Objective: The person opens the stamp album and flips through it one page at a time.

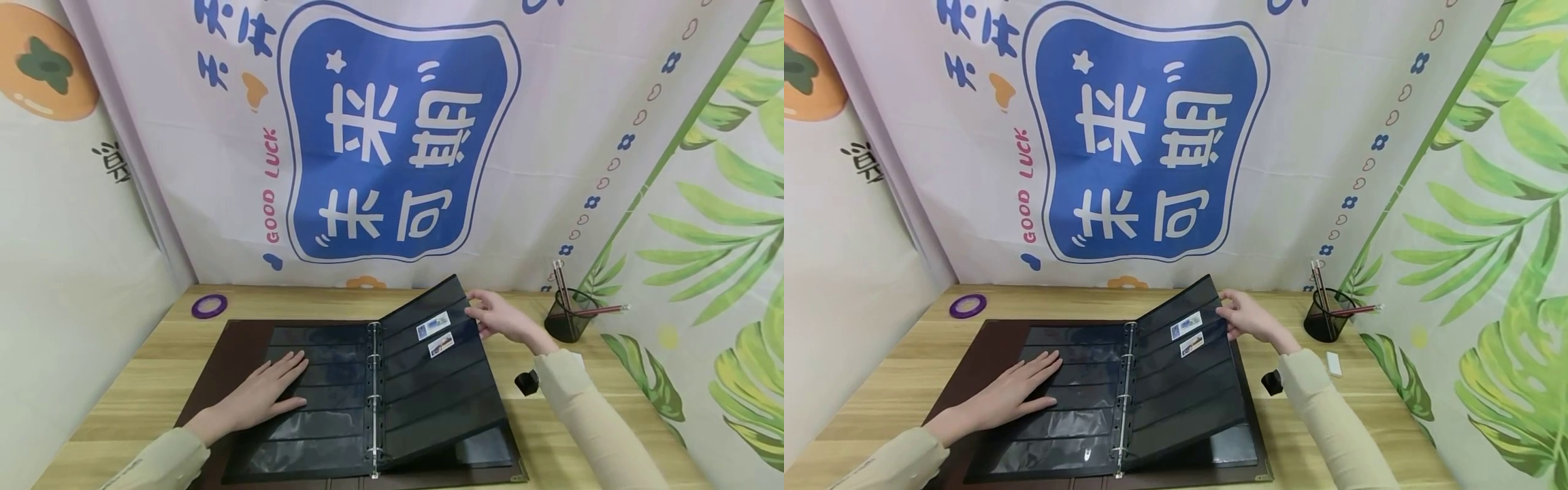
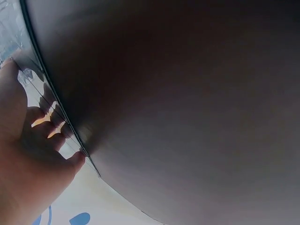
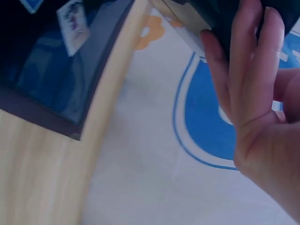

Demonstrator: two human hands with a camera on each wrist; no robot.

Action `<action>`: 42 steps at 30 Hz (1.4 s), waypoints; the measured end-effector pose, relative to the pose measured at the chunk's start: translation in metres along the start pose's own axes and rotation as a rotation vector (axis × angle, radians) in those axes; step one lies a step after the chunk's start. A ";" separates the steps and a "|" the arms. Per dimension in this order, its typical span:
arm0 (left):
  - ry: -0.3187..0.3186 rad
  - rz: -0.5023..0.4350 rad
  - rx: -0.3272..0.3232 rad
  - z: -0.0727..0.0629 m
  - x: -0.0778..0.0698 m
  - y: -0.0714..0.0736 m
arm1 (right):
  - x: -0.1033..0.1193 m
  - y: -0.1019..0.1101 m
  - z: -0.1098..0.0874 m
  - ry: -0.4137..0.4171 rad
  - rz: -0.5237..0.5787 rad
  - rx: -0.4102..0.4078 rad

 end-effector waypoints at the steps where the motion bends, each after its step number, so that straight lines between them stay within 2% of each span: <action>1: 0.000 -0.001 0.000 0.000 0.000 0.000 | 0.004 0.001 0.000 -0.001 -0.007 -0.004; 7: 0.006 -0.011 0.004 -0.001 0.000 0.001 | 0.017 0.004 0.002 -0.016 -0.010 0.002; 19: 0.007 -0.022 0.017 0.000 0.000 -0.001 | 0.014 -0.001 0.009 -0.049 0.122 0.018; 24: 0.005 -0.023 0.014 0.000 0.000 -0.001 | 0.019 0.002 0.011 -0.067 0.093 0.026; 34: 0.003 -0.028 0.010 -0.001 0.000 0.000 | 0.060 -0.005 0.026 -0.066 0.027 0.084; 42: -0.001 -0.023 0.008 -0.001 0.000 0.001 | 0.090 -0.024 0.043 -0.024 0.088 0.093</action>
Point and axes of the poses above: each hand's wrist, its own z-axis towards the middle knuckle, its own y-axis out of the back of the hand, x = y × z, the point moved 6 cm from there along z, towards the middle knuckle, and after that the axes turned 8 degrees about y, right-handed, at the moved point
